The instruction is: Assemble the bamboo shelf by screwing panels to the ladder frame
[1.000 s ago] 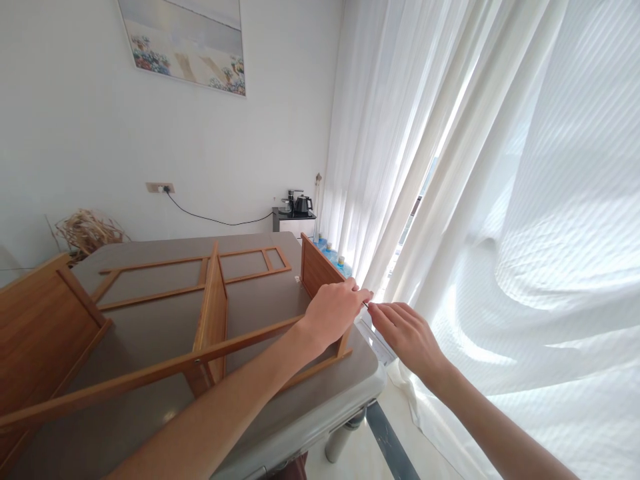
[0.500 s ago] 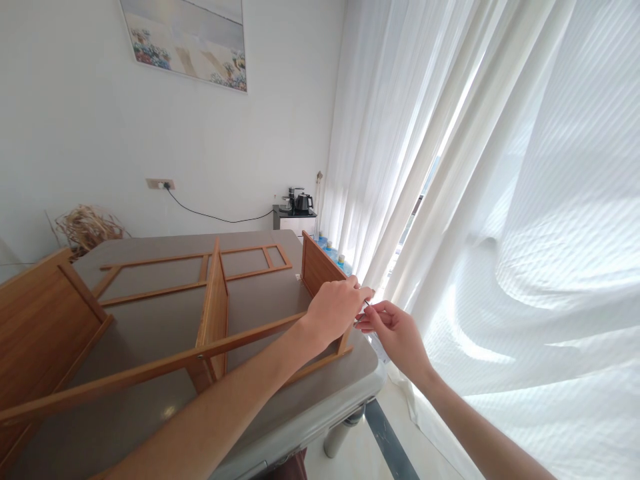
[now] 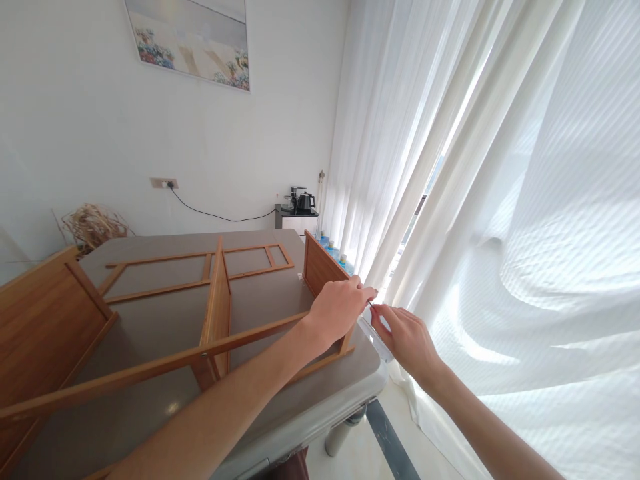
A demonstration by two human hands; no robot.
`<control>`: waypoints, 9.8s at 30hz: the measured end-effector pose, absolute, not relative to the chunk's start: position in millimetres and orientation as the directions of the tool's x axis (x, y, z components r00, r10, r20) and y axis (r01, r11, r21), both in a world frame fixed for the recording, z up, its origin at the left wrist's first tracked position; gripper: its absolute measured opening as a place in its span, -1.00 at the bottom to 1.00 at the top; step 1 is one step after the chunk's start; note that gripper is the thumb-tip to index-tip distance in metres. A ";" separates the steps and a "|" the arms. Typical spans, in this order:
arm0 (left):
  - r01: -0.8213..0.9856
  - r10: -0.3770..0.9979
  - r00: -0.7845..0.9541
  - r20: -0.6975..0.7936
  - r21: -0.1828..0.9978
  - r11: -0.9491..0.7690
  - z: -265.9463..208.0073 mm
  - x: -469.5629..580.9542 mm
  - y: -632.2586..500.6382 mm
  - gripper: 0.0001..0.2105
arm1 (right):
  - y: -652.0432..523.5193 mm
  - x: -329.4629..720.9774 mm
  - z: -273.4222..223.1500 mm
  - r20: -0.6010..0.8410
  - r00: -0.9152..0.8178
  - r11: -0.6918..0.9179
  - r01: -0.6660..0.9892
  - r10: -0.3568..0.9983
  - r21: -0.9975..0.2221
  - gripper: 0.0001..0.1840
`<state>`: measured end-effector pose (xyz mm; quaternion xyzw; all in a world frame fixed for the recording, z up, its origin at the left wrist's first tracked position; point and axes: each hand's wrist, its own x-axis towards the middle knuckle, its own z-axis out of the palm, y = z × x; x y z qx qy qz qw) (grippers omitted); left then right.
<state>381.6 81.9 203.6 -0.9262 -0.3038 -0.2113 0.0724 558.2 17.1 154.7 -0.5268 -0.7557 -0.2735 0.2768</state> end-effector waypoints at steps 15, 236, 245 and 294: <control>0.600 0.540 0.730 0.419 -0.012 -0.800 204.9 381.7 81.4 -0.80 | 17.7 553.7 163.6 0.317 0.029 0.233 0.614 0.948 -0.754 -0.72; 0.611 0.549 0.697 0.462 0.018 -0.791 202.8 380.6 82.6 -0.81 | 24.3 572.2 189.8 0.382 -0.752 0.311 0.598 0.538 0.739 -0.74; 0.607 0.560 0.701 0.441 0.043 -0.793 203.4 379.4 81.5 -0.81 | 23.2 564.1 182.8 0.475 -0.371 0.437 0.899 0.798 -0.033 -0.83; 0.585 0.566 0.687 0.456 0.115 -0.803 205.6 379.0 80.6 -0.83 | 17.5 568.0 170.1 0.477 -0.632 0.248 0.724 0.611 0.643 -0.73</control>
